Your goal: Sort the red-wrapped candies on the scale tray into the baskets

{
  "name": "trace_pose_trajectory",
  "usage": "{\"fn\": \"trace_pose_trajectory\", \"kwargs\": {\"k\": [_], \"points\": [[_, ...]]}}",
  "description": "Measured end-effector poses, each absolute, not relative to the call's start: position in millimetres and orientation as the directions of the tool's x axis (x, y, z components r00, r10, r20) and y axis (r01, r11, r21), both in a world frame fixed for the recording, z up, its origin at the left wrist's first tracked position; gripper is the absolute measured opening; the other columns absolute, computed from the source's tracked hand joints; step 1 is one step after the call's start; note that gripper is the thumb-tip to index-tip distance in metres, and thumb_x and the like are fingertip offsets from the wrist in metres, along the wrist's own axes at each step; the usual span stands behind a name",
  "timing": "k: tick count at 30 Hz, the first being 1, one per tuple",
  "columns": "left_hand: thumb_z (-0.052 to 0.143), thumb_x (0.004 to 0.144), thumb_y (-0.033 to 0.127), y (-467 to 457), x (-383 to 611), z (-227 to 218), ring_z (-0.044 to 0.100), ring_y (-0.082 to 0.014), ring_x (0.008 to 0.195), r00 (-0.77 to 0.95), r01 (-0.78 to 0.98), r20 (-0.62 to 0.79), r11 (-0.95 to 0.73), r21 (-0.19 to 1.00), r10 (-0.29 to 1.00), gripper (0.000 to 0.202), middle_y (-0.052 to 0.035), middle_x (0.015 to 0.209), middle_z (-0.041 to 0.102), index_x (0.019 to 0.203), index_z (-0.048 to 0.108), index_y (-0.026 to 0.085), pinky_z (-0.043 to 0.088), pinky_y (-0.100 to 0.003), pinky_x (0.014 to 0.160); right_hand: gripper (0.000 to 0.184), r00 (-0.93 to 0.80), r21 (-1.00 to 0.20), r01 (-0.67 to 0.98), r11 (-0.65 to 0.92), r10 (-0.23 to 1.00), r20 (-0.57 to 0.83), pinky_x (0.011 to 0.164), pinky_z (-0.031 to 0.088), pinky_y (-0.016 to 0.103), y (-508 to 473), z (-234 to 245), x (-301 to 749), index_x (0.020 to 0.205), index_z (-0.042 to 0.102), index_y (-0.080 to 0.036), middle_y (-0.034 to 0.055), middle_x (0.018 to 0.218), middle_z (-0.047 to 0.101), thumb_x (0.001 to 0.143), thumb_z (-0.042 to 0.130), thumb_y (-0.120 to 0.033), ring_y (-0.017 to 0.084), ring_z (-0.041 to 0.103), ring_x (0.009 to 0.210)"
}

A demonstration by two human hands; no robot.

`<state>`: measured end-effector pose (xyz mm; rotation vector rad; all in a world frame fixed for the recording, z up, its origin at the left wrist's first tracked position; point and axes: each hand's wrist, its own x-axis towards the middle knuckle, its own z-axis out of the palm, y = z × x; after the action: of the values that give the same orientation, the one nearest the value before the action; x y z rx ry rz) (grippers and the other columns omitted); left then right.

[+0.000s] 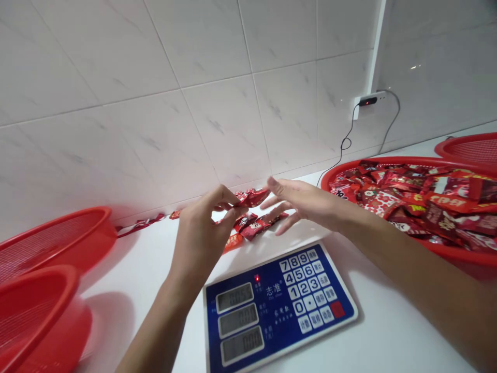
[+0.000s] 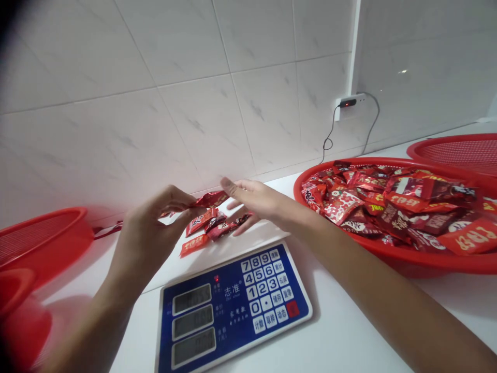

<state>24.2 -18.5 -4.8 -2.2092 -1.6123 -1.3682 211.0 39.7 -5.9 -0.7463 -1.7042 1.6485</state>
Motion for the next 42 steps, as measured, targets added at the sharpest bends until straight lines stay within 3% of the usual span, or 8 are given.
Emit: {"fn": "trace_pose_trajectory", "kwargs": {"k": [2,6,8,11,14,32,38,42], "points": [[0.059,0.083,0.013,-17.7,22.1,-5.0,0.061,-0.0170,0.077,0.163,0.844,0.752,-0.486,0.229,0.638,0.012,0.0001,0.079,0.066,0.074,0.057,0.022,0.046,-0.029,0.068,0.044,-0.656,-0.999,0.029,0.015,0.754,-0.007,0.051,0.054,0.025,42.1,-5.3,212.8,0.108,0.057,-0.013,0.0126,0.090,0.067,0.095,0.048,-0.054,0.016,0.063,0.067],[0.053,0.085,0.011,-13.3,19.7,-6.5,0.059,-0.0200,0.086,0.335,0.838,0.749,-0.544,0.040,0.572,0.015,-0.0028,0.089,0.067,0.077,0.060,0.022,0.046,-0.035,0.078,0.015,-0.634,-0.993,0.067,0.093,0.773,0.029,0.049,0.047,0.020,45.5,-7.2,212.2,0.099,0.059,-0.012,0.0018,0.071,0.061,0.093,0.059,-0.025,0.009,0.057,0.055],[0.054,0.085,0.015,-10.3,17.8,-7.5,0.061,-0.0205,0.087,0.225,0.850,0.725,-0.495,0.180,0.651,0.012,-0.0038,0.093,0.068,0.084,0.063,0.023,0.047,-0.035,0.080,0.012,-0.586,-0.988,0.091,0.128,0.809,0.051,0.051,0.047,0.022,46.6,-7.7,211.3,0.101,0.057,-0.013,-0.0013,0.068,0.059,0.090,0.061,-0.017,0.009,0.057,0.052],[0.053,0.091,0.037,-7.1,14.0,-9.3,0.064,-0.0204,0.081,0.026,0.722,0.523,-0.378,0.580,0.852,0.021,-0.0055,0.086,0.069,0.087,0.065,0.020,0.050,-0.033,0.074,0.016,-0.543,-0.971,0.145,0.191,0.836,0.083,0.048,0.042,0.021,47.7,-8.7,210.6,0.101,0.054,-0.015,-0.0005,0.073,0.062,0.088,0.062,-0.016,0.009,0.057,0.053],[0.050,0.091,0.054,-7.6,13.2,-10.5,0.064,-0.0200,0.074,0.144,0.568,0.237,-0.277,0.775,0.961,0.041,-0.0062,0.079,0.070,0.083,0.069,0.018,0.050,-0.030,0.069,0.019,-0.564,-0.955,0.154,0.255,0.816,0.127,0.048,0.040,0.021,48.5,-12.4,210.9,0.103,0.052,-0.017,0.0004,0.078,0.064,0.087,0.063,-0.020,0.010,0.060,0.058],[0.059,0.084,0.048,-10.4,19.4,-8.2,0.060,-0.0181,0.069,0.179,0.528,0.164,-0.235,0.816,0.970,0.033,-0.0037,0.073,0.069,0.076,0.068,0.017,0.043,-0.027,0.064,0.021,-0.600,-0.929,0.164,0.331,0.781,0.173,0.053,0.043,0.021,45.7,-15.3,211.0,0.102,0.049,-0.020,-0.0016,0.076,0.064,0.087,0.063,-0.025,0.011,0.061,0.059],[0.050,0.086,0.053,-6.7,19.5,-11.4,0.041,-0.0129,0.052,0.007,0.756,0.275,-0.185,0.628,0.961,0.044,0.0024,0.054,0.047,0.058,0.052,0.019,0.027,-0.026,0.052,0.031,-0.475,-0.872,0.329,0.362,0.862,0.179,0.057,0.049,0.024,56.4,-12.7,222.2,0.106,0.057,-0.018,0.0059,0.084,0.068,0.083,0.067,-0.035,0.016,0.064,0.072],[0.054,0.085,0.052,-5.1,9.8,-11.9,0.056,-0.0187,0.065,-0.088,0.855,0.294,-0.079,0.512,0.952,0.035,-0.0027,0.069,0.063,0.074,0.061,0.019,0.036,-0.030,0.058,0.027,-0.412,-0.856,0.334,0.394,0.878,0.243,0.056,0.050,0.024,52.3,2.8,230.3,0.106,0.060,-0.017,0.0091,0.095,0.070,0.083,0.066,-0.029,0.016,0.065,0.075]]}}
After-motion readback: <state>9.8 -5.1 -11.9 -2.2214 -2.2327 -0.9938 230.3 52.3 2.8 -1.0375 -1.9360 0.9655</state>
